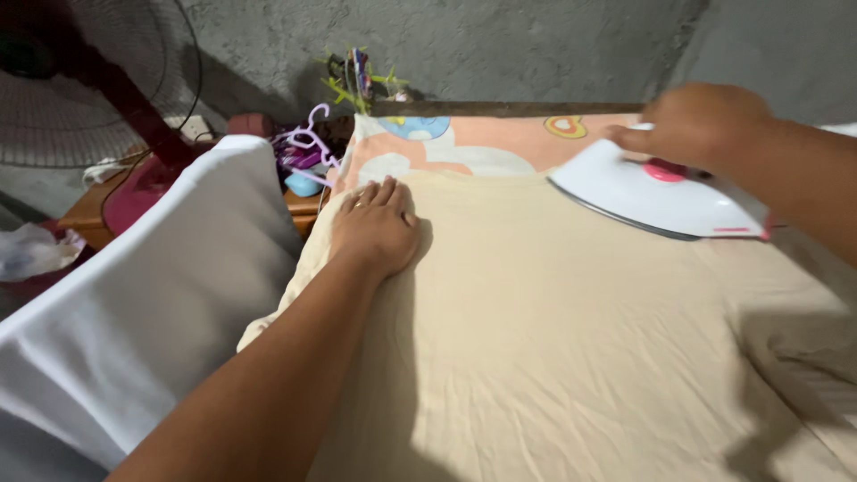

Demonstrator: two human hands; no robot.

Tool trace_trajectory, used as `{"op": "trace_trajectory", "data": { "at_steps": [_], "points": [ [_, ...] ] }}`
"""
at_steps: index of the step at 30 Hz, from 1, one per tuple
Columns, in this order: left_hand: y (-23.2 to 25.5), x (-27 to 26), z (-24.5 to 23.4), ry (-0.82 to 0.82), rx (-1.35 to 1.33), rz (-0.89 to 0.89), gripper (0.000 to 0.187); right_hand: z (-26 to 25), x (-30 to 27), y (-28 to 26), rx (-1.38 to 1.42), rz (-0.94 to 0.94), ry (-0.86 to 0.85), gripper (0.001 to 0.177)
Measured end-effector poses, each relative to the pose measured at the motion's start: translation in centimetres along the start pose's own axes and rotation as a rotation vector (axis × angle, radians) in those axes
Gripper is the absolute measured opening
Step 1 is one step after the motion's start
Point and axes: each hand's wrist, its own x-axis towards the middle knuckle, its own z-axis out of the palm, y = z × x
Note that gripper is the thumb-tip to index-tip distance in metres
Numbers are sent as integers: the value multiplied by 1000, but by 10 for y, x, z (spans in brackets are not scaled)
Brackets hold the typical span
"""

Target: The person irons a light-colored t-shirt on a patterned ironing board. They repeatedly smooth the fabric with one hand while moving a white electric iron with the other, then lift and reposition the shirt to continue ironing different areas.

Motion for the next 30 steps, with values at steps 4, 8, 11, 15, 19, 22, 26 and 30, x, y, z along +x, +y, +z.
{"op": "trace_trajectory", "data": {
  "at_steps": [4, 8, 11, 15, 19, 22, 26, 30],
  "points": [
    [0, 2, -2, -20, 11, -8, 64, 28, 0, 71, -134, -31, -72, 55],
    [0, 2, -2, -17, 12, -12, 65, 41, -14, 91, -149, -56, -48, 55],
    [1, 1, -3, -20, 13, -16, 65, 33, -25, 92, 71, 126, -172, 69],
    [2, 0, -3, -16, 9, -18, 65, 43, -16, 105, 82, 275, -181, 81],
    [1, 1, -2, -5, 27, -15, 66, 64, -7, 120, 5, 281, -210, 83],
    [1, -1, -3, -16, 25, -16, 65, 77, -24, 131, 91, 278, -223, 84],
    [2, 1, -3, -23, 22, -23, 64, 87, -26, 142, 82, 254, -216, 83],
    [1, -1, -1, -5, 22, -17, 64, 92, -21, 143, -175, 102, -260, 80]
  ]
}}
